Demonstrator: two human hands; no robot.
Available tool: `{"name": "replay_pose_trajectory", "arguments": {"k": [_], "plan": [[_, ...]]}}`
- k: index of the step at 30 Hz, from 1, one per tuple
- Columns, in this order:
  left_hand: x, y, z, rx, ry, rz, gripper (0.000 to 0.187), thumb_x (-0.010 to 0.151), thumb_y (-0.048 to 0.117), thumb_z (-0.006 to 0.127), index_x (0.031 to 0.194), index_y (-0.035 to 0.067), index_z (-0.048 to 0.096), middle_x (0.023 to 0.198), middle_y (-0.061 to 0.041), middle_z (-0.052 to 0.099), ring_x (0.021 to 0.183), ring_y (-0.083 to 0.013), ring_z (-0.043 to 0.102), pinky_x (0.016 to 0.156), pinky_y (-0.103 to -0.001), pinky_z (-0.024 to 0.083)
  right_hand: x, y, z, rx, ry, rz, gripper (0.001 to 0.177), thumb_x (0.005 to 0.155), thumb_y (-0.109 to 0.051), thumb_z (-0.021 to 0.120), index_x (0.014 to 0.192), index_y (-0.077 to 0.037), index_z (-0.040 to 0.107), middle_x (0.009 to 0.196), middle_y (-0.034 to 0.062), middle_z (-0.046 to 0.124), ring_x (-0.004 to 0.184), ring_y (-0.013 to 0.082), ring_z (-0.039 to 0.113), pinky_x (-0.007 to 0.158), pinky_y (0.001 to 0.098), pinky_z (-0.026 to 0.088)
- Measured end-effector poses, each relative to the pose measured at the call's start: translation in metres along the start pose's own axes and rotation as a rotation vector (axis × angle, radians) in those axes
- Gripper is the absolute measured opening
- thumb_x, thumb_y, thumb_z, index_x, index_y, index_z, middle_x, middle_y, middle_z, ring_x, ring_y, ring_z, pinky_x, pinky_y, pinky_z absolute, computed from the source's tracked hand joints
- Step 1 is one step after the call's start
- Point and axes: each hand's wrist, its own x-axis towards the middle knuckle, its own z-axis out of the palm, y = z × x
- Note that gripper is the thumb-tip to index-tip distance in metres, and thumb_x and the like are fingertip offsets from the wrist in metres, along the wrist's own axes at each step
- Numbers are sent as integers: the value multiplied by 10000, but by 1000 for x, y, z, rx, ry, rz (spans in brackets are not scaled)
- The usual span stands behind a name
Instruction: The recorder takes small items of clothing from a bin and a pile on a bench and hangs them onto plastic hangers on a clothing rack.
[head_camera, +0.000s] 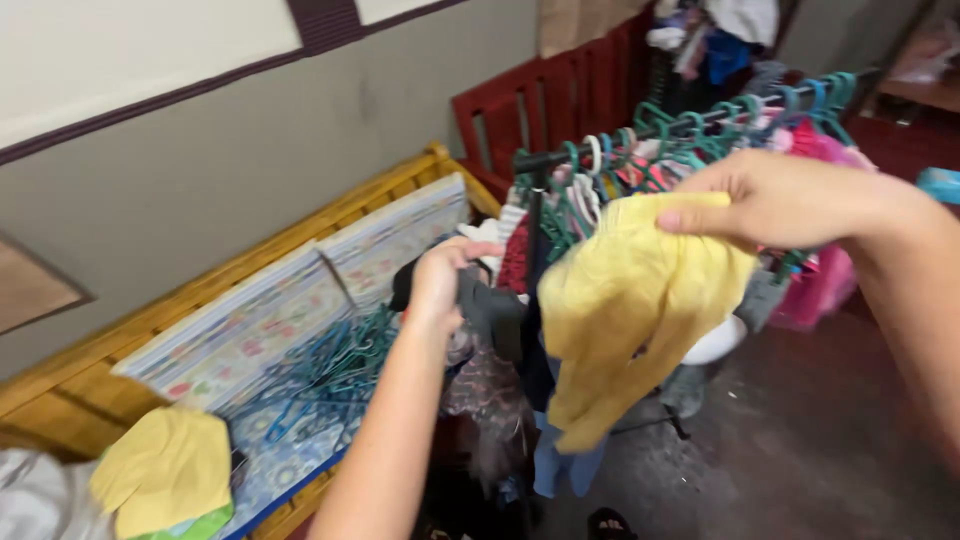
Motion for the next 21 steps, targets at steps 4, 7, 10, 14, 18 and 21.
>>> {"name": "replay_pose_trajectory", "arguments": {"k": [4, 7, 10, 14, 18, 21], "plan": [[-24, -2, 104, 200, -280, 143, 543, 781, 83, 495, 1257, -87, 692, 1137, -105, 783, 607, -190, 568, 543, -297, 477, -13, -12, 28, -316, 75, 28, 403, 839, -444, 749, 1059, -117, 829, 845, 8, 791, 782, 91, 694, 757, 303, 571], [-34, -42, 158, 310, -606, 261, 603, 906, 174, 729, 1442, -3, 517, 1287, -67, 672, 1122, -113, 641, 900, -270, 522, 20, 40, 34, -466, -7, 13, 420, 888, -482, 754, 978, -79, 830, 778, 45, 785, 767, 127, 674, 757, 305, 563], [-20, -136, 161, 482, -558, 333, 449, 930, 250, 815, 1271, -3, 670, 1194, -116, 749, 1080, -146, 693, 957, -325, 569, 73, 132, 43, 152, 93, -92, 421, 971, -380, 633, 1100, -7, 780, 948, 66, 769, 862, 150, 670, 809, 343, 554], [-31, -203, 162, 957, -354, 267, 375, 867, 320, 747, 1140, 64, 765, 1035, -194, 761, 969, -339, 723, 866, -430, 561, 130, 238, 77, -596, 576, -187, 504, 879, -355, 664, 1214, 22, 673, 1151, 248, 698, 1036, 370, 682, 939, 464, 530], [-29, -199, 178, 1171, -157, -30, 558, 939, 318, 594, 1439, 111, 457, 1057, -231, 715, 981, -423, 699, 873, -505, 536, 116, 218, 61, -458, 642, 183, 629, 845, -453, 759, 1224, 32, 634, 1145, 281, 692, 1071, 435, 672, 938, 482, 530], [-12, -239, 174, 1215, 2, -128, 563, 1012, 318, 529, 1501, 90, 366, 1076, -244, 713, 1002, -443, 694, 891, -533, 523, 110, 222, 26, -551, 521, 229, 684, 806, -580, 796, 1199, -30, 689, 1126, 239, 724, 1073, 397, 692, 965, 458, 536]]}}
